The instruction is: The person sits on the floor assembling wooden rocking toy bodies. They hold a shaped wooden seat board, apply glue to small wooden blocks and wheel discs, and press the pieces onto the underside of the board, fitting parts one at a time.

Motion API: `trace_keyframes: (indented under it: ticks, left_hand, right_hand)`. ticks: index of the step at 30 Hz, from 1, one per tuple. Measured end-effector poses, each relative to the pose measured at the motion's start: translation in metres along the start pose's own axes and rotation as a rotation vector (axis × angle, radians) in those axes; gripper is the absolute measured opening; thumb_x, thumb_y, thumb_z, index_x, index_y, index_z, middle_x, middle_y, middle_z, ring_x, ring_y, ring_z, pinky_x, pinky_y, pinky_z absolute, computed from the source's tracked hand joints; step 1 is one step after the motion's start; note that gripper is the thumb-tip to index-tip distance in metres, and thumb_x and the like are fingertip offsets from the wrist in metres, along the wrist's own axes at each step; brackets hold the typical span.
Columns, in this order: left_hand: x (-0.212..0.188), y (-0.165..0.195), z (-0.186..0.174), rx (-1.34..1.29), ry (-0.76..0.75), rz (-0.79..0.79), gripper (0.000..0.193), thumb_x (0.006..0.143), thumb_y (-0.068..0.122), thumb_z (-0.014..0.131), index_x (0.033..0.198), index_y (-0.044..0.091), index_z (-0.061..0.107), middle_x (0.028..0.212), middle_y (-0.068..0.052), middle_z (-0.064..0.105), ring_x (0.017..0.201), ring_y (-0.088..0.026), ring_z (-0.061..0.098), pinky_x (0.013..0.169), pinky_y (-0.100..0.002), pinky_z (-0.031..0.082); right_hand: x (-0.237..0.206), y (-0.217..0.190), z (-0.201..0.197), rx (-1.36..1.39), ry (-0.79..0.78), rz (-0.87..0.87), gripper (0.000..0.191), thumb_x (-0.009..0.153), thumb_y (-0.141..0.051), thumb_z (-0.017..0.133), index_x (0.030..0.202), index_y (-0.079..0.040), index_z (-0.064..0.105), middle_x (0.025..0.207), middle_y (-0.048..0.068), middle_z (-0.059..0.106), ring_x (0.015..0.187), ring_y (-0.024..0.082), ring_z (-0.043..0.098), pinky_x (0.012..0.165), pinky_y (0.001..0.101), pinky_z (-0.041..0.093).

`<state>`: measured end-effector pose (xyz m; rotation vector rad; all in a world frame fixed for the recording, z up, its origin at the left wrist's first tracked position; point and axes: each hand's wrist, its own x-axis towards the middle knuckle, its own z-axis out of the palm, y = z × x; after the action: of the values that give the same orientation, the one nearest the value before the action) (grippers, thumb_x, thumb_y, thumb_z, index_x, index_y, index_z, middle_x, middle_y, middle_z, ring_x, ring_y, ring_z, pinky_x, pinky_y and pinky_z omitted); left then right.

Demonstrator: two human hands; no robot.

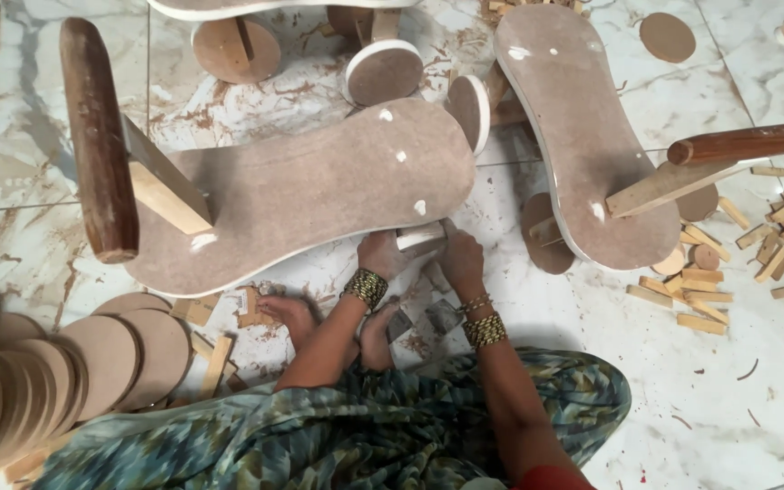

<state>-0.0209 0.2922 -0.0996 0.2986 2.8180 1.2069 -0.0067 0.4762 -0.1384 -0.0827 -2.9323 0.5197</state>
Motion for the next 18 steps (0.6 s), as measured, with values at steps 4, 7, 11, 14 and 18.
trace_keyframes:
  ticks: [4,7,11,14,18]
  left_hand:
    - [-0.001,-0.004,0.001,0.04,-0.048,0.011,0.075,0.079,0.066,0.074,0.127,0.009,0.066,0.119,-0.021,0.069,0.107,-0.038,0.068,0.09,-0.048,0.055]
    - [0.003,-0.01,0.001,0.0,0.057,0.2,0.066,0.078,0.056,0.075,0.125,0.011,0.069,0.119,-0.021,0.07,0.106,-0.039,0.068,0.091,-0.047,0.054]
    - [0.007,-0.017,-0.002,0.047,0.001,0.217,0.069,0.075,0.052,0.077,0.123,0.004,0.066,0.115,-0.022,0.07,0.106,-0.039,0.067,0.094,-0.047,0.053]
    - [0.012,-0.026,-0.014,0.056,0.032,0.363,0.074,0.068,0.05,0.082,0.121,0.001,0.065,0.115,-0.025,0.069,0.106,-0.042,0.065,0.094,-0.048,0.051]
    - [0.013,-0.052,-0.052,0.129,-0.283,0.193,0.074,0.068,0.049,0.081,0.123,0.004,0.065,0.119,-0.022,0.069,0.111,-0.037,0.066,0.099,-0.045,0.053]
  right_hand:
    - [-0.007,0.01,0.005,0.431,-0.074,-0.02,0.045,0.087,-0.008,0.058,0.131,-0.006,0.064,0.086,0.017,0.071,0.075,0.032,0.067,0.065,0.0433,0.055]
    - [-0.002,0.017,0.009,0.986,-0.353,0.204,0.031,0.098,-0.007,0.047,0.124,-0.001,0.063,0.076,0.006,0.066,0.064,0.016,0.061,0.058,0.0337,0.051]
    - [-0.003,0.014,0.02,0.961,-0.387,0.3,0.021,0.104,-0.013,0.051,0.102,0.002,0.066,0.074,0.004,0.064,0.06,0.012,0.059,0.055,0.0293,0.05]
    - [-0.017,0.002,0.034,0.932,-0.362,0.182,0.023,0.104,-0.012,0.05,0.094,0.003,0.063,0.072,0.007,0.065,0.059,0.013,0.059,0.053,0.0294,0.051]
    - [-0.035,-0.016,0.049,1.077,-0.419,0.138,0.016,0.097,-0.011,0.05,0.104,-0.003,0.062,0.075,0.005,0.066,0.06,0.011,0.063,0.055,0.0273,0.053]
